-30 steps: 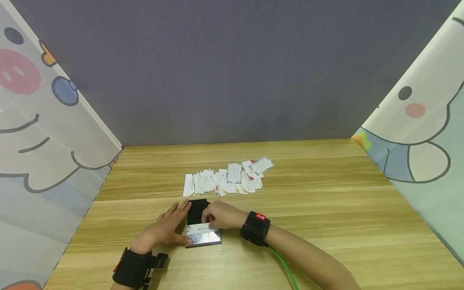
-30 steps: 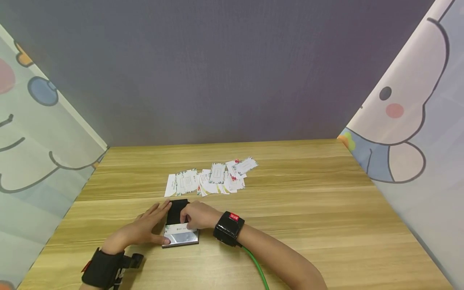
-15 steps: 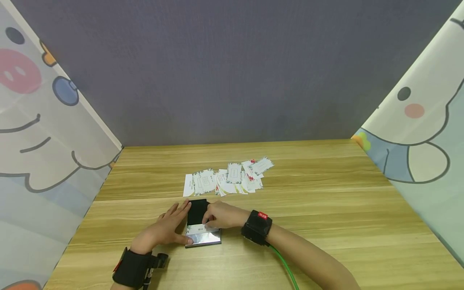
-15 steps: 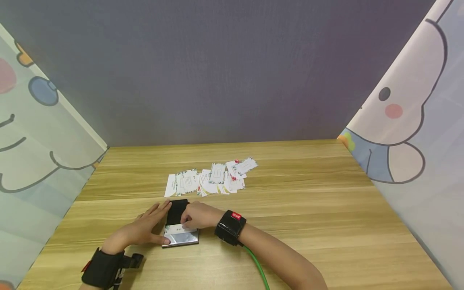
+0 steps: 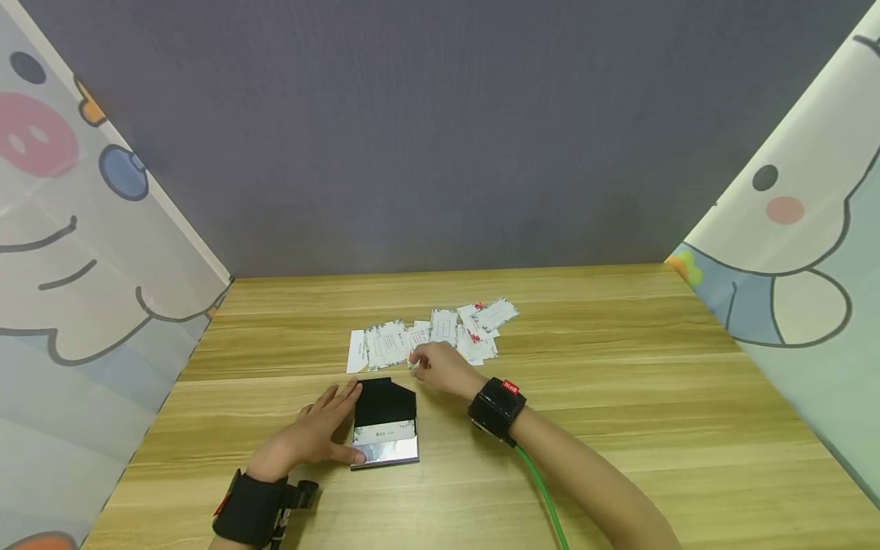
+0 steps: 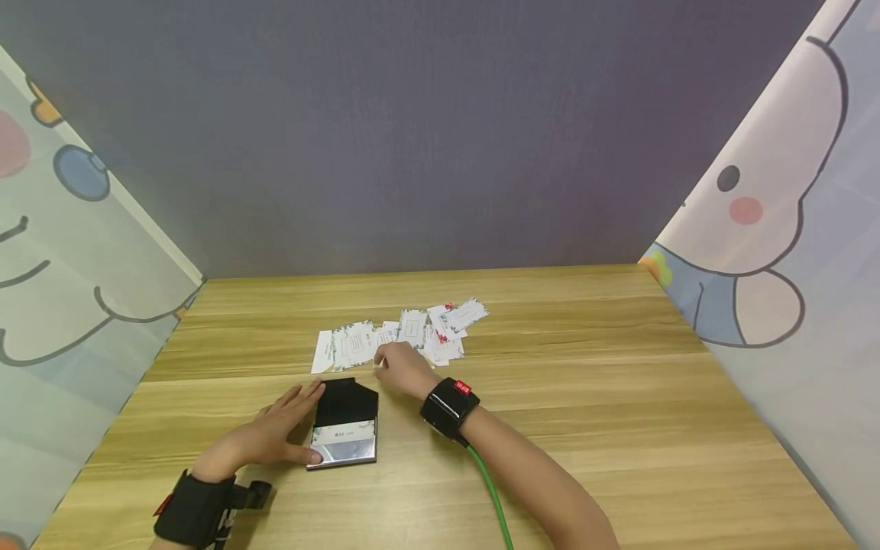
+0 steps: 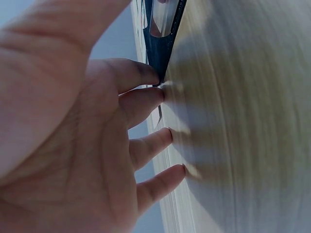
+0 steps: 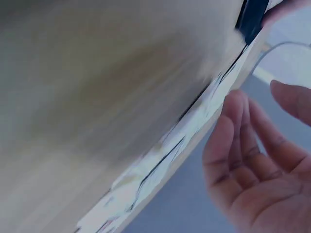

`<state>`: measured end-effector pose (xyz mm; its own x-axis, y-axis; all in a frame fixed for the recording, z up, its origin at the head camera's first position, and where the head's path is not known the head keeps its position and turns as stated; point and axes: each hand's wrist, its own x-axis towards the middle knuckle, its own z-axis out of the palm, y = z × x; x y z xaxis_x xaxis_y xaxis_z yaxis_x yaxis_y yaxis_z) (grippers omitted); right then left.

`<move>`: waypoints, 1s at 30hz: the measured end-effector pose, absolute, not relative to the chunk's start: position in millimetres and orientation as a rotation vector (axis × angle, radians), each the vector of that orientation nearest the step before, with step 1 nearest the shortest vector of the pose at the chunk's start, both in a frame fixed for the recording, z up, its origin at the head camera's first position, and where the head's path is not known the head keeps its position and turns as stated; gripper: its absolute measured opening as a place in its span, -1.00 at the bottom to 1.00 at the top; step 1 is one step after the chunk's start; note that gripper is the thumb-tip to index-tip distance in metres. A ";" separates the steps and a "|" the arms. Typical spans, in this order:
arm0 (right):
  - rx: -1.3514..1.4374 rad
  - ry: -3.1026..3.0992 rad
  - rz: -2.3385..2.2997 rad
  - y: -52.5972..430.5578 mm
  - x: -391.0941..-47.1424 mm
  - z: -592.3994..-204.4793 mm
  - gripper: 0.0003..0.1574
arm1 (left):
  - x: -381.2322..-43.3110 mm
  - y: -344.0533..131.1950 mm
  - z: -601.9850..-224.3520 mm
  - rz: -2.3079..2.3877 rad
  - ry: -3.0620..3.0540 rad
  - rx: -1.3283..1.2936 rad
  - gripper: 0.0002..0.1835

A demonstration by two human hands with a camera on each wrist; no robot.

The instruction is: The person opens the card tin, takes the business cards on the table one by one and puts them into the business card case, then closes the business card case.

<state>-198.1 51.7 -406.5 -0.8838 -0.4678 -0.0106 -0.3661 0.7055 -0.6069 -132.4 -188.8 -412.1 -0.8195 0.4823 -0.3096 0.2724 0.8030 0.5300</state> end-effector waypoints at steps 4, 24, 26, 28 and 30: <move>-0.494 2.827 -0.878 59.6 -210.4 -404.6 -0.75 | -132.7 -189.3 -412.7 0.655 2.549 0.559 0.16; -0.155 2.933 -0.529 66.0 -234.8 -413.4 -0.61 | -133.9 -188.0 -410.6 0.649 2.549 0.560 0.15; -0.172 2.936 -0.515 66.5 -234.9 -414.6 -0.67 | -134.0 -188.2 -411.3 0.643 2.550 0.555 0.16; -0.195 2.950 -0.513 67.0 -234.7 -414.8 -0.68 | -134.2 -188.5 -411.8 0.639 2.553 0.554 0.16; -0.223 2.971 -0.519 67.3 -234.5 -414.3 -0.67 | -134.2 -188.9 -411.9 0.640 2.555 0.555 0.16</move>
<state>-234.5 67.3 -414.3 -0.9823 -0.1646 -0.0899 -0.1244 0.9305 -0.3445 -134.2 -188.9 -411.9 -0.8197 0.4752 -0.3199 0.2682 0.8118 0.5187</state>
